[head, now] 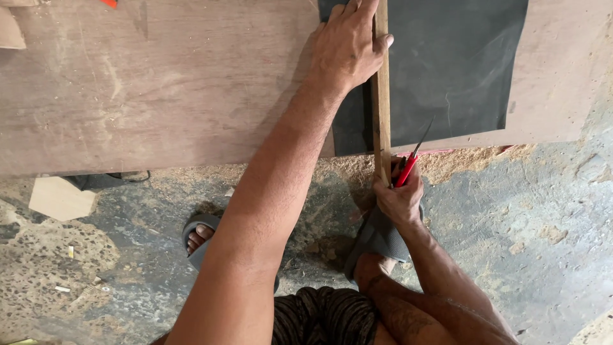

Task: Cutting a black sheet of material using a utility knife and a wooden guide.

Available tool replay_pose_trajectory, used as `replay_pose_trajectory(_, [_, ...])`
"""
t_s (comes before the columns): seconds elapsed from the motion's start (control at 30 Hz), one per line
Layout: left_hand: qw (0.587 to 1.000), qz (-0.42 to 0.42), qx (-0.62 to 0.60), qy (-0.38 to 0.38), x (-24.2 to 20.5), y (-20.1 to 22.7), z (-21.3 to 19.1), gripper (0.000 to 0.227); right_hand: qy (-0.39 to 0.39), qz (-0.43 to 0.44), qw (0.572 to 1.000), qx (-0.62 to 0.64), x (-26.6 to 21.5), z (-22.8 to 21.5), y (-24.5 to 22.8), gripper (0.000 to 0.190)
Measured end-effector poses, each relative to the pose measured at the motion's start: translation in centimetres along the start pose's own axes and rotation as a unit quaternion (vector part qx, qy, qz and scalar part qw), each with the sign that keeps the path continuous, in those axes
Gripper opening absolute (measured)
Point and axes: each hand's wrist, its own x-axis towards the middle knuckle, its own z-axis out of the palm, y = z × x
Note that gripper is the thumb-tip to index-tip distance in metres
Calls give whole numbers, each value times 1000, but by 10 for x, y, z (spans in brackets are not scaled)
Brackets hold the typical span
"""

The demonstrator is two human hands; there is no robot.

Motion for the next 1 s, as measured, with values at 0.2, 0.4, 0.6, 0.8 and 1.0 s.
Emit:
replay_pose_trajectory(0.2, [1000, -5, 2, 4, -1, 3, -4, 78, -13, 173, 975, 141, 28, -23, -38, 39])
replay_pose_trajectory(0.4, [1000, 2, 8, 13, -2, -2, 3, 77, -22, 224, 964, 139, 28, -21, -36, 43])
replay_pose_trajectory(0.6, [1000, 10, -3, 23, -2, 4, -6, 99, -7, 268, 950, 160, 34, -26, -48, 45])
replay_pose_trajectory(0.8, [997, -28, 37, -63, 3, 12, -18, 98, -20, 279, 948, 154, 30, -22, -40, 48])
replay_pose_trajectory(1.0, [989, -30, 34, -143, 13, 25, -45, 91, -30, 188, 970, 149, 37, -30, -46, 49])
